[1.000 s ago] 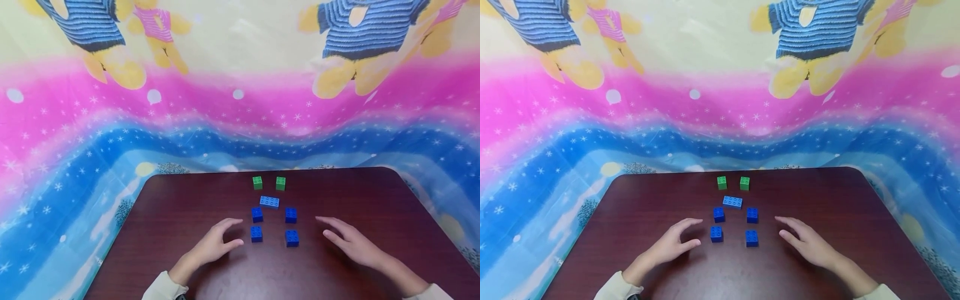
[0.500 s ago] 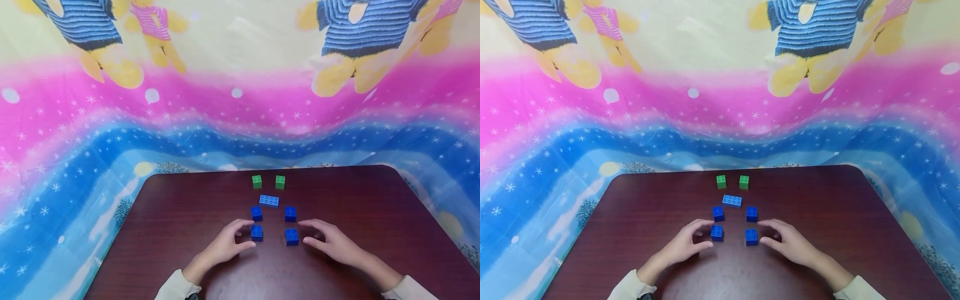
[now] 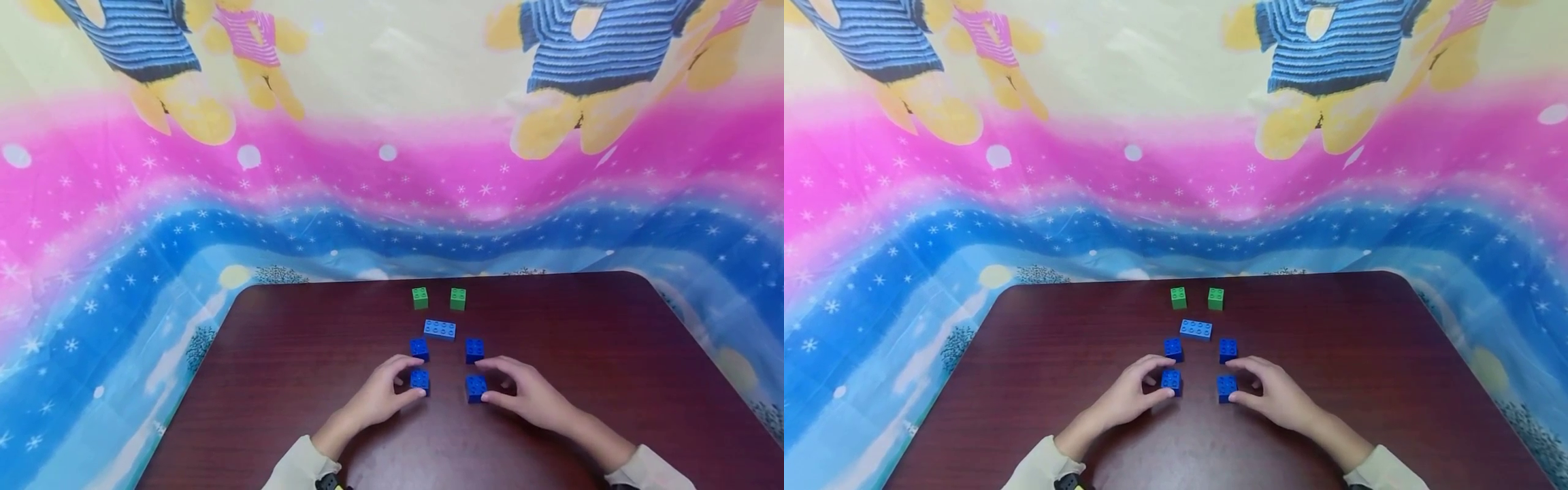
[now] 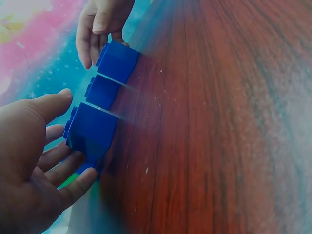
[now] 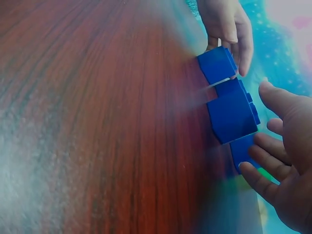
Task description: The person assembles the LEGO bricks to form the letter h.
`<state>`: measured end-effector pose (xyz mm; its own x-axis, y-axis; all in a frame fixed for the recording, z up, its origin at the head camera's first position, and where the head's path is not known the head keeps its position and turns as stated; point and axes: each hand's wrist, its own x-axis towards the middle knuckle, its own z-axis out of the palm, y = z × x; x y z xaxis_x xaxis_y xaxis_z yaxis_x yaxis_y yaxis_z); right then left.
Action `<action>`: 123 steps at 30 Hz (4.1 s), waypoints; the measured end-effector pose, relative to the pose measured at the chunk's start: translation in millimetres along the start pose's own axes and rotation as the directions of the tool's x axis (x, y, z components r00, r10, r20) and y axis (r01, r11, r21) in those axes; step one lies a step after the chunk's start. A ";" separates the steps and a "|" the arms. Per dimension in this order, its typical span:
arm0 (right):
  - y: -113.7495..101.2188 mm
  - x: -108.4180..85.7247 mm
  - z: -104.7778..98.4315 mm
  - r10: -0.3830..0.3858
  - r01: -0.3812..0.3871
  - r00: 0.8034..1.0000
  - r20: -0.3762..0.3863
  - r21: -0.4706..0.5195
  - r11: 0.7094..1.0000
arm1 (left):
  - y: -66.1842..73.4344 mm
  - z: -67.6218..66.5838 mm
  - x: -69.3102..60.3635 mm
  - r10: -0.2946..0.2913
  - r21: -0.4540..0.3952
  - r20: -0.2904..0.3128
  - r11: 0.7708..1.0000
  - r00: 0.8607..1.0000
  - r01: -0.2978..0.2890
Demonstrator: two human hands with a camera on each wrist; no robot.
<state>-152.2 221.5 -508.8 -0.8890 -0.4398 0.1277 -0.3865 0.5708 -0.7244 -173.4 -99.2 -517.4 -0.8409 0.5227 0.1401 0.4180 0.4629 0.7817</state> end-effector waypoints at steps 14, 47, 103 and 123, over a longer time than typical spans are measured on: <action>0.9 4.9 12.2 -0.004 0.005 1.000 0.022 -0.019 1.000 | -1.6 3.4 -0.6 0.006 -0.018 0.007 1.000 1.000 -0.006; 8.3 4.6 20.8 0.030 -0.030 1.000 -0.008 -0.003 1.000 | -7.0 20.7 -0.8 0.005 -0.091 -0.034 0.996 0.999 -0.008; -31.4 40.0 45.3 -0.109 0.129 0.982 -0.157 0.123 0.984 | 1.4 35.2 12.0 0.035 -0.032 -0.076 0.999 0.996 -0.038; -31.6 35.2 52.3 -0.152 0.178 0.978 -0.140 0.193 0.965 | 0.4 36.3 12.9 -0.023 -0.068 -0.069 0.998 0.997 0.018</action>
<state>-158.4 151.7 -516.9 -0.8453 -0.4202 0.3300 -0.4836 0.3391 -0.8070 -171.7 -66.3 -537.4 -0.8720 0.4613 0.1638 0.3782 0.4225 0.8237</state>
